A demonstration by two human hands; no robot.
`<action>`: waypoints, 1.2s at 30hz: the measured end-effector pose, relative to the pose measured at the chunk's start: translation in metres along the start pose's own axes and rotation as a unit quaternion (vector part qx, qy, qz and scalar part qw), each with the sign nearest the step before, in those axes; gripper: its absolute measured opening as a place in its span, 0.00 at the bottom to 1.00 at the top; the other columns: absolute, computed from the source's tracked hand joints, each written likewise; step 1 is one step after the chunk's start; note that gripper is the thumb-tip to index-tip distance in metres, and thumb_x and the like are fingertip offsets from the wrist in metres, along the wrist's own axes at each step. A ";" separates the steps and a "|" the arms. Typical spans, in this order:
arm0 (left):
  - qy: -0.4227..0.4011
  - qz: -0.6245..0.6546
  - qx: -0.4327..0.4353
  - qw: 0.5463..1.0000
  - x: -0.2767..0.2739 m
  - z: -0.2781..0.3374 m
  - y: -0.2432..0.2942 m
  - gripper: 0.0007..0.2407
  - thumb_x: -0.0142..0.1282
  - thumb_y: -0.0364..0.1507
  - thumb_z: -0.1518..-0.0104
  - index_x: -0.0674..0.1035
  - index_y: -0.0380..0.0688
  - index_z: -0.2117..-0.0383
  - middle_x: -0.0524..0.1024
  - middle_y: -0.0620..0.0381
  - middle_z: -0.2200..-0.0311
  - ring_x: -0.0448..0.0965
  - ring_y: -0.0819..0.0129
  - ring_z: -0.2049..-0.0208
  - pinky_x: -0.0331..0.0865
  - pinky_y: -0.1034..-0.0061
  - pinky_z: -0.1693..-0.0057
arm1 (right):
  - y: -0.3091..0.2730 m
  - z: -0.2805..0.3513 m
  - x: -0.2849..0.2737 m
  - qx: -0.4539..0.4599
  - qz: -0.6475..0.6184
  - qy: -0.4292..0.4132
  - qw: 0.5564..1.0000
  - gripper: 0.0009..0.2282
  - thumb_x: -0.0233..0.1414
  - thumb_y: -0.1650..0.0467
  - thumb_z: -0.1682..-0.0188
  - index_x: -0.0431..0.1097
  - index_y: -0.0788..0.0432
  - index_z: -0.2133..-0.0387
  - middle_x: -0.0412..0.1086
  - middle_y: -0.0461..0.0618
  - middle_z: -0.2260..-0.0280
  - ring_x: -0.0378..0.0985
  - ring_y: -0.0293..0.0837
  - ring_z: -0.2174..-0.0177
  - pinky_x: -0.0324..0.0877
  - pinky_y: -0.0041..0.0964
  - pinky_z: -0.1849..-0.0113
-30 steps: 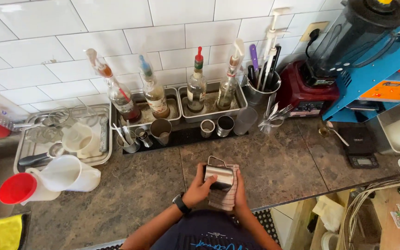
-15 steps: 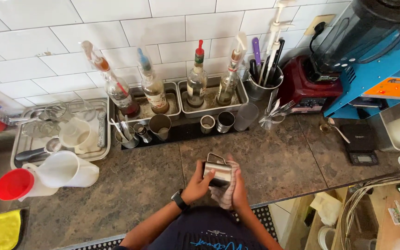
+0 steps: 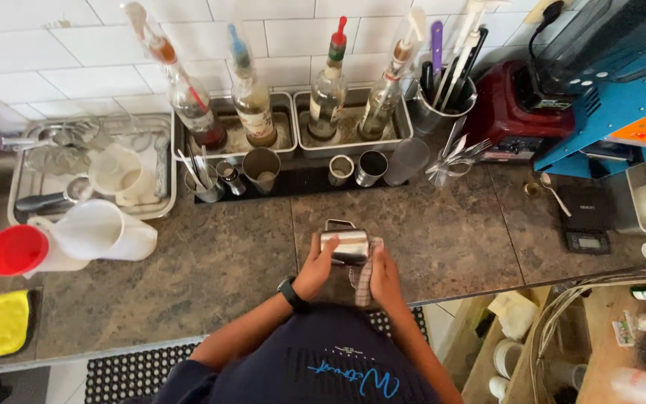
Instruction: Wiping a coffee shop counter with a cloth.
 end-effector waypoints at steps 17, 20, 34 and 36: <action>0.036 -0.055 0.000 0.998 0.013 0.008 0.028 0.36 0.53 0.49 0.39 0.56 0.39 0.30 0.56 0.32 0.32 0.47 0.46 0.28 0.39 0.50 0.26 | -0.062 -0.005 -0.018 -0.002 0.181 0.022 0.983 0.15 0.40 0.60 0.38 0.62 0.61 0.60 0.65 0.57 0.79 0.74 0.62 0.74 0.68 0.49 0.67; 0.070 -0.080 -0.002 0.994 0.023 0.023 0.048 0.34 0.50 0.49 0.39 0.64 0.34 0.33 0.63 0.31 0.35 0.53 0.45 0.29 0.43 0.51 0.27 | -0.083 0.007 -0.020 -0.060 0.272 0.012 0.960 0.13 0.44 0.59 0.41 0.69 0.55 0.61 0.64 0.50 0.85 0.74 0.54 0.80 0.68 0.42 0.74; 0.095 0.247 -0.003 0.964 -0.014 -0.024 -0.028 0.17 0.59 0.35 0.41 0.78 0.41 0.48 0.74 0.53 0.56 0.74 0.66 0.58 0.76 0.73 0.53 | -0.131 0.016 -0.028 -0.248 0.322 -0.034 0.913 0.09 0.52 0.65 0.45 0.77 0.55 0.60 0.78 0.52 0.66 0.81 0.55 0.68 0.75 0.46 0.71; -0.068 0.221 -0.005 0.973 -0.030 -0.022 -0.021 0.18 0.54 0.36 0.33 0.75 0.30 0.49 0.75 0.38 0.54 0.76 0.52 0.50 0.75 0.56 0.47 | -0.140 0.017 -0.032 -0.204 0.328 -0.062 0.920 0.08 0.52 0.66 0.45 0.76 0.57 0.61 0.74 0.57 0.74 0.80 0.59 0.72 0.72 0.49 0.74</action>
Point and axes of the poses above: each hand's wrist, its own z-axis away from the middle knuckle, its own x-axis out of the palm, y = z × x, the point moved 1 cm from there along -z, towards the middle knuckle
